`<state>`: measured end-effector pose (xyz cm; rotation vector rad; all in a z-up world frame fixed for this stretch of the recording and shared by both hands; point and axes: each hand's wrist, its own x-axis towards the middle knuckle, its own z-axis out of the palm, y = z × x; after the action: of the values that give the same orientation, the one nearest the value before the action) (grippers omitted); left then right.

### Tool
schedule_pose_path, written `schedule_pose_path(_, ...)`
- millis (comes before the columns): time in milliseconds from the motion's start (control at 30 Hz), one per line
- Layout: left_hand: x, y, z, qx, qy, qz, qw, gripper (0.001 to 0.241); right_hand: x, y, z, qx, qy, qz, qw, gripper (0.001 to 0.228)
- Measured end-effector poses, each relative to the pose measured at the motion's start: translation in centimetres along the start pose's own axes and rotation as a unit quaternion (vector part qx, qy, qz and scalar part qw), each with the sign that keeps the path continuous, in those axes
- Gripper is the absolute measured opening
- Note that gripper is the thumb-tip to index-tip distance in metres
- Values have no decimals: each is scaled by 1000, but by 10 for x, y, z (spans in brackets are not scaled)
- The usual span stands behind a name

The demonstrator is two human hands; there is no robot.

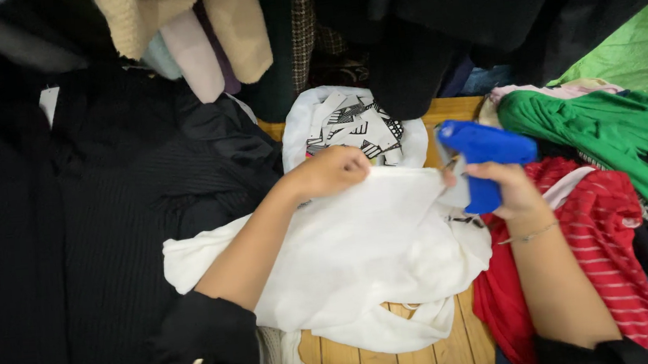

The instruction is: The person folds a black shirt on a pile of clothes on the floor. They then pick up a white shirt, use a blue glue gun to apply glue to a tag on the shirt, and fold the white shirt.

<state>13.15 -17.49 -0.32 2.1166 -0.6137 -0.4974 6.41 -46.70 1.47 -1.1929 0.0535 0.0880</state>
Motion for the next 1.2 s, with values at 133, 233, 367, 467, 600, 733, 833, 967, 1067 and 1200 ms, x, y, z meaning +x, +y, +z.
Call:
schedule_pose_path(133,-13,-9,3,-3,64,-38,997,27,19,48,-17,-48,32,39,998,48)
schedule_pose_path(233,-28,-17,-1,35,45,-44,997,35,11,42,4,-136,46,96,985,64)
schedule_pose_path(367,-40,-31,10,8,41,-34,999,20,15,53,-6,-177,-14,90,980,42)
schedule_pose_path(467,-36,-35,21,-35,88,-47,994,26,28,66,-16,-214,-90,43,972,36)
schedule_pose_path(600,-28,-38,28,-74,148,-35,986,30,27,66,-15,-253,-118,20,960,41)
schedule_pose_path(733,-32,-29,26,-68,118,-59,989,39,22,58,-12,-265,-100,18,959,46)
schedule_pose_path(833,-35,-24,22,-83,118,-57,988,45,14,61,-8,-343,-68,-31,936,58)
schedule_pose_path(967,-37,-22,19,-127,131,-52,982,47,-17,44,22,-258,-51,23,965,53)
schedule_pose_path(1067,-39,-17,19,-152,133,-47,978,46,-26,50,38,-156,-89,68,981,51)
schedule_pose_path(1200,-36,-20,20,-177,129,-36,975,46,-18,67,40,-90,-153,75,981,54)
